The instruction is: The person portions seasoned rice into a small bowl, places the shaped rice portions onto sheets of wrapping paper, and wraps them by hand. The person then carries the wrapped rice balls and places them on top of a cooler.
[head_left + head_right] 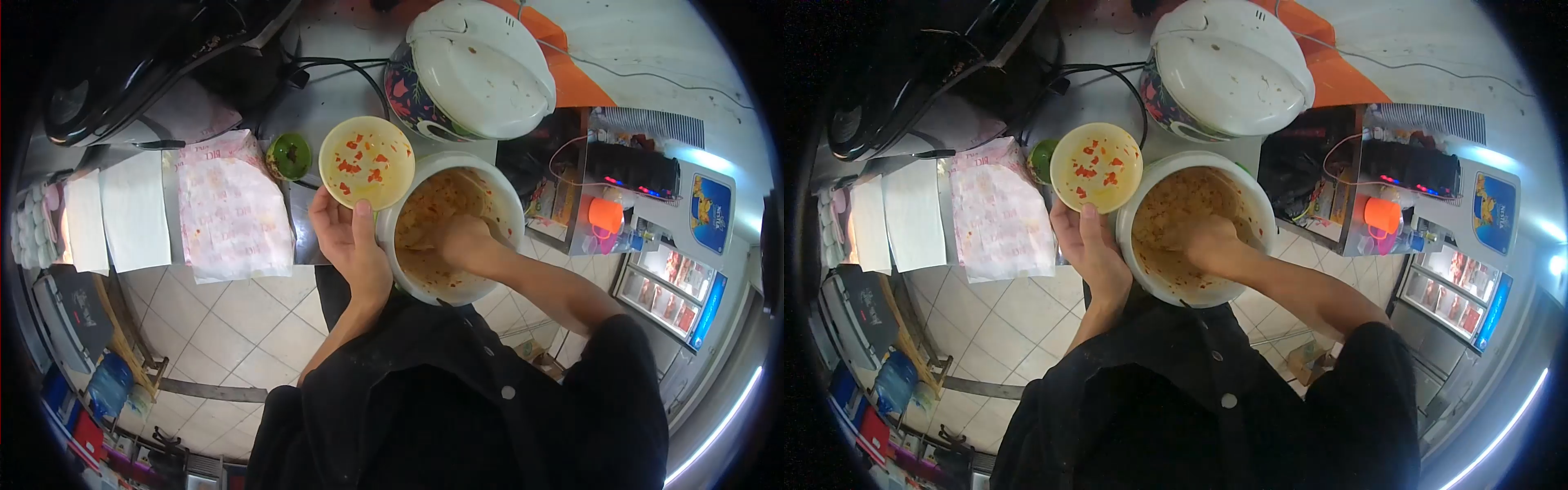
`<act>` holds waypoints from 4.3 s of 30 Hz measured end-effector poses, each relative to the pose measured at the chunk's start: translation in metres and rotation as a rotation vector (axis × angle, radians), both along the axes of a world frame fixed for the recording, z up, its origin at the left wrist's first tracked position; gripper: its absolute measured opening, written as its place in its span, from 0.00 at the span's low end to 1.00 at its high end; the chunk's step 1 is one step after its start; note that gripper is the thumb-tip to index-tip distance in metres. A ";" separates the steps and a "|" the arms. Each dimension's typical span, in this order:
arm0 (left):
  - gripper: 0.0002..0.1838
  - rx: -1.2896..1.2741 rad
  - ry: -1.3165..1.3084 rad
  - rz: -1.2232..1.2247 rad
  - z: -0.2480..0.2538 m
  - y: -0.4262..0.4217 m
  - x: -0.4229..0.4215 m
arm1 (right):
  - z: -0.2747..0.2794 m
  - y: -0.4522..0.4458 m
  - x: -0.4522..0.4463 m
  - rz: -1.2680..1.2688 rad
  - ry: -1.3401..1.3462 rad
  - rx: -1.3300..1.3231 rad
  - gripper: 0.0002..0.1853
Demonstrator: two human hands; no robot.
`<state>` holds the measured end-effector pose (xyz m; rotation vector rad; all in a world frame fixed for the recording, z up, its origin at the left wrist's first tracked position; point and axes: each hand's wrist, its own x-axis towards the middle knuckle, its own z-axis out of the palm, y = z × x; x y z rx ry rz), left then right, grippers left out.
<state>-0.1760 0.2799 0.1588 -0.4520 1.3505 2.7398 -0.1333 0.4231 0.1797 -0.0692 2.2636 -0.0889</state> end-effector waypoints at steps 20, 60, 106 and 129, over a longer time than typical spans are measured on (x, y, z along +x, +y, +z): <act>0.24 -0.016 -0.009 0.024 -0.003 -0.003 0.004 | 0.028 0.013 -0.021 -0.217 -0.185 -0.001 0.15; 0.24 -0.019 -0.016 -0.014 -0.001 0.001 0.009 | -0.049 0.048 0.004 -0.390 -0.123 -0.022 0.15; 0.29 -0.114 0.056 0.025 -0.001 -0.007 0.024 | -0.012 0.005 0.011 -0.500 0.158 -0.213 0.09; 0.26 -0.085 0.058 0.046 -0.009 -0.010 0.019 | -0.018 -0.010 0.006 -0.565 0.105 -0.190 0.13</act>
